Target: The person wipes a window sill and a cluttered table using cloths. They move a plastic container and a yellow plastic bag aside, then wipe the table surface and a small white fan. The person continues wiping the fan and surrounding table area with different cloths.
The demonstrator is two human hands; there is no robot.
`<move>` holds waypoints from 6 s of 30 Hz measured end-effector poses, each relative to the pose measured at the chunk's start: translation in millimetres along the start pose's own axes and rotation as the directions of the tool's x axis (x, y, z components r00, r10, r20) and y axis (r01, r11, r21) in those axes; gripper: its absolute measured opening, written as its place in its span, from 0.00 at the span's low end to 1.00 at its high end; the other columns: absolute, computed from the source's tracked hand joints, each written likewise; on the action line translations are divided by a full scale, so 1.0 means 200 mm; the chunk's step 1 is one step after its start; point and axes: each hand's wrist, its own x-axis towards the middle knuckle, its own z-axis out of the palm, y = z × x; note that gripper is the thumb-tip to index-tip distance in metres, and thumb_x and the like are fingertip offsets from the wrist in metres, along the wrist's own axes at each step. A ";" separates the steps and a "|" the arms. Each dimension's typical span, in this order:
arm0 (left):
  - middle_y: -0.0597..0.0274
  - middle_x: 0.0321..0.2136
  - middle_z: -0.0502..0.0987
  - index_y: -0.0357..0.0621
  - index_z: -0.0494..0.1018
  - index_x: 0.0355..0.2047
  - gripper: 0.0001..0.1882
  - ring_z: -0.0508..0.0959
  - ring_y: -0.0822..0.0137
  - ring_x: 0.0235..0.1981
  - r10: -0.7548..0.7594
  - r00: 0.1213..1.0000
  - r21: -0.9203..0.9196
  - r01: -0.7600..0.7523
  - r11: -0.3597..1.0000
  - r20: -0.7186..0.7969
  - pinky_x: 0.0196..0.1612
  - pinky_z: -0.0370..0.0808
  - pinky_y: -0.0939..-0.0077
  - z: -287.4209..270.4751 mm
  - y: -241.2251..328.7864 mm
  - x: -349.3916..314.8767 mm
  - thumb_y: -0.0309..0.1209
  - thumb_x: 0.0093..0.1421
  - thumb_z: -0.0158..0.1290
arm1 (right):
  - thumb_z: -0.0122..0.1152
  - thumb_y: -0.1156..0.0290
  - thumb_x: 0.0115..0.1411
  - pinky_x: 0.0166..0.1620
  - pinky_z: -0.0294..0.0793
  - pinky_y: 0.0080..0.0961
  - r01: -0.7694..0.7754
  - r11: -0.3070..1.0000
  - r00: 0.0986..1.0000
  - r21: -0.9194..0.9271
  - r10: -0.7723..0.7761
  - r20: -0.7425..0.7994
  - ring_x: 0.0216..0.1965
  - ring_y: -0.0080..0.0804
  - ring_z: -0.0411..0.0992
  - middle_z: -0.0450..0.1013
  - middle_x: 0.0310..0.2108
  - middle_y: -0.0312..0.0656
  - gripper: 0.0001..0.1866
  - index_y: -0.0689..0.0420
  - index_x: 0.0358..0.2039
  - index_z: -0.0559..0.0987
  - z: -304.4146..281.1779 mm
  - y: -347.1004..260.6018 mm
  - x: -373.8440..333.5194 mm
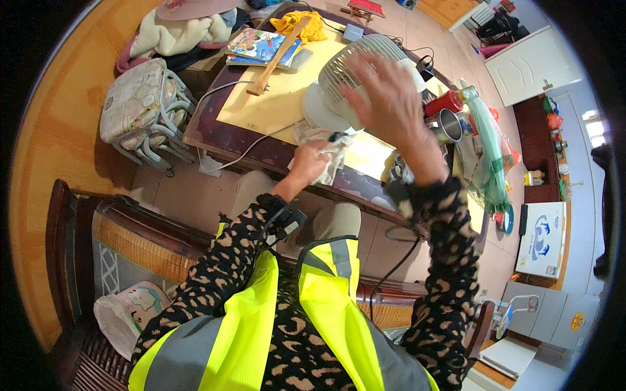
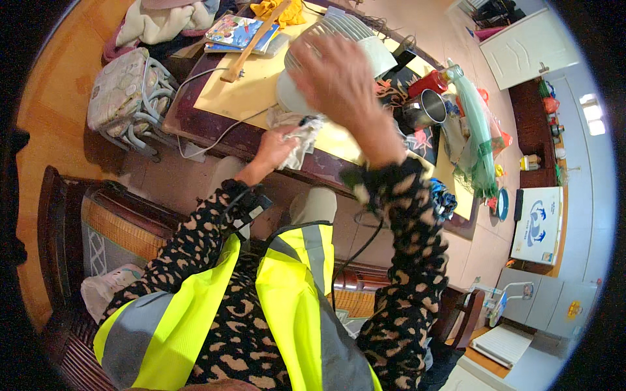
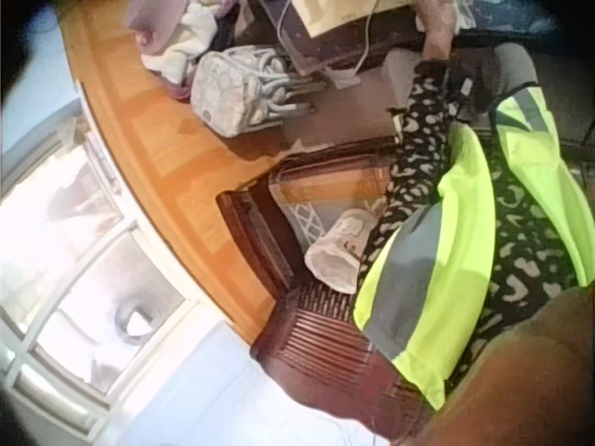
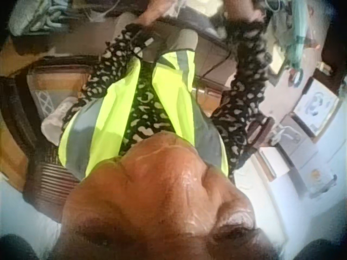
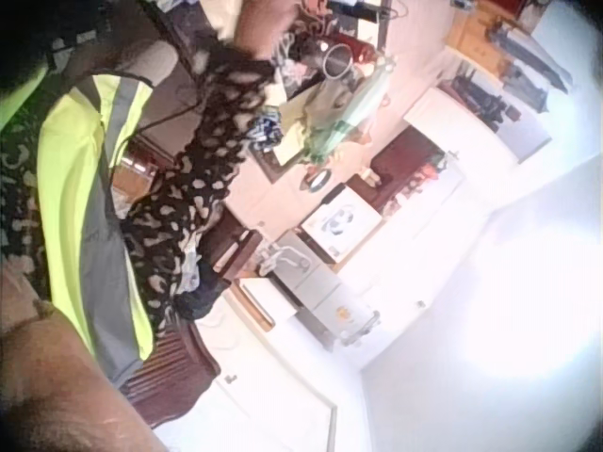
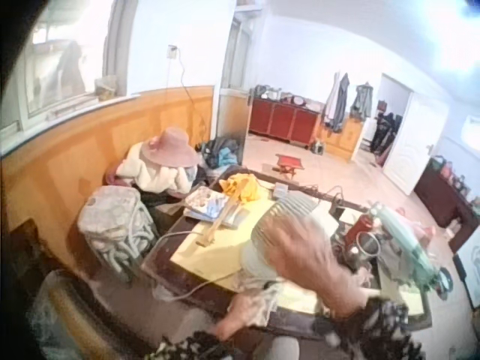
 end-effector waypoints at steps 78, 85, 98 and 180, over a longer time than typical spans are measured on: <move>0.42 0.65 0.56 0.43 0.52 0.69 0.59 0.64 0.43 0.61 0.277 0.934 0.921 -0.298 0.251 0.226 0.61 0.58 0.47 -0.40 0.05 0.52 0.67 0.45 0.58 | 0.53 0.83 0.52 0.54 0.67 0.41 -0.709 0.465 0.538 0.529 0.843 -0.021 0.49 0.52 0.69 0.72 0.45 0.53 0.22 0.59 0.50 0.73 1.08 0.04 -0.65; 0.48 0.57 0.62 0.38 0.55 0.65 0.53 0.69 0.47 0.53 0.240 0.956 0.964 -0.212 0.163 0.170 0.56 0.59 0.39 -0.32 0.07 0.56 0.54 0.46 0.63 | 0.54 0.84 0.51 0.55 0.67 0.45 -0.612 0.646 0.734 0.456 0.679 0.023 0.51 0.57 0.67 0.73 0.45 0.50 0.22 0.56 0.48 0.74 1.05 -0.26 -0.64; 0.62 0.49 0.74 0.40 0.70 0.54 0.24 0.73 0.67 0.50 -0.084 0.991 -0.658 0.129 0.742 0.100 0.52 0.71 0.71 -0.35 0.13 0.02 0.44 0.65 0.54 | 0.52 0.71 0.64 0.55 0.68 0.28 -0.502 -0.325 0.580 0.801 0.561 0.591 0.51 0.33 0.70 0.71 0.52 0.44 0.25 0.62 0.61 0.66 0.68 -0.46 -0.46; 0.55 0.65 0.60 0.43 0.72 0.54 0.25 0.52 0.51 0.70 0.332 0.910 0.767 -0.395 0.506 0.250 0.62 0.57 0.44 -0.39 -0.06 0.21 0.30 0.55 0.55 | 0.61 0.72 0.56 0.46 0.69 0.45 -0.787 0.470 0.481 -0.399 0.873 0.081 0.46 0.48 0.69 0.74 0.43 0.45 0.14 0.56 0.44 0.76 0.23 -0.05 -1.93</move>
